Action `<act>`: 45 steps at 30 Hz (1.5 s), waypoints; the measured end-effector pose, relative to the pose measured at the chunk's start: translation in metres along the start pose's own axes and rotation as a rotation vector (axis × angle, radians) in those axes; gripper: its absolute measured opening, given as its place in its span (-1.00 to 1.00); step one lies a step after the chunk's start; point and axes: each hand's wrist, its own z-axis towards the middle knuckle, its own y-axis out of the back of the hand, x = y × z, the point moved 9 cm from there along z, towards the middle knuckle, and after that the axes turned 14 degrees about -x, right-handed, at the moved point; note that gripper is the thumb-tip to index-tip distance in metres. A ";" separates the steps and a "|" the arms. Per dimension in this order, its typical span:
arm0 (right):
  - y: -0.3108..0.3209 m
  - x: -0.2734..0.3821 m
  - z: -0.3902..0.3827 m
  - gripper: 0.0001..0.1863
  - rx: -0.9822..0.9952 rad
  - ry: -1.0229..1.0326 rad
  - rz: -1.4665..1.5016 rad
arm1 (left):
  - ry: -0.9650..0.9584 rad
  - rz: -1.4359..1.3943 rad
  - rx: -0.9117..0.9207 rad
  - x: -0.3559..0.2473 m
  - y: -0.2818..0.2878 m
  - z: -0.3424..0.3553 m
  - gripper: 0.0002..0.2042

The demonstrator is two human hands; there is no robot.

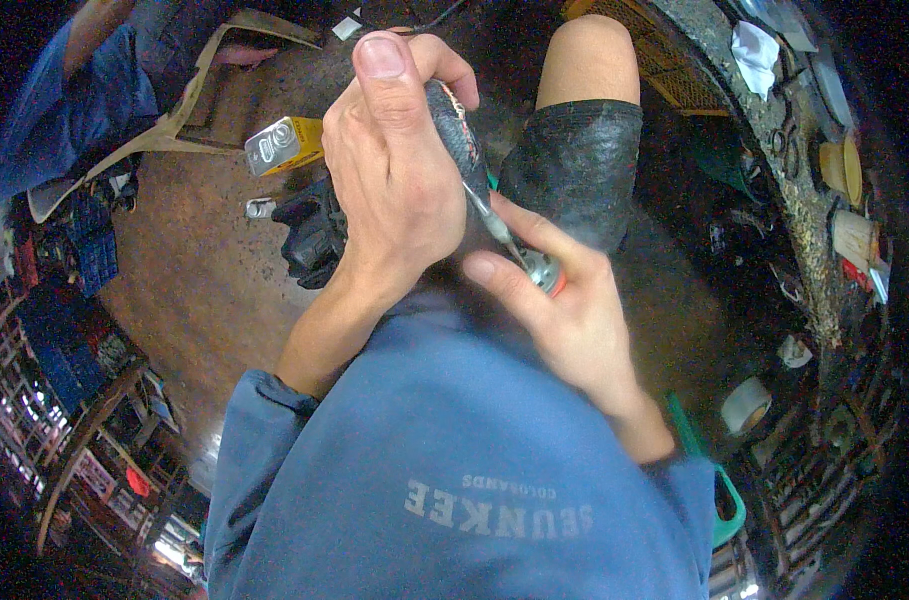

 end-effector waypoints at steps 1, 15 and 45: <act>0.000 0.001 0.000 -0.36 -0.005 0.008 0.002 | -0.007 -0.005 0.001 -0.001 0.000 0.000 -0.15; 0.001 -0.005 -0.002 -0.36 0.015 -0.036 0.001 | -0.017 0.040 0.020 -0.002 0.000 -0.001 -0.04; -0.001 -0.006 -0.004 -0.38 0.015 -0.005 0.018 | 0.034 -0.008 0.050 0.010 -0.001 -0.004 -0.06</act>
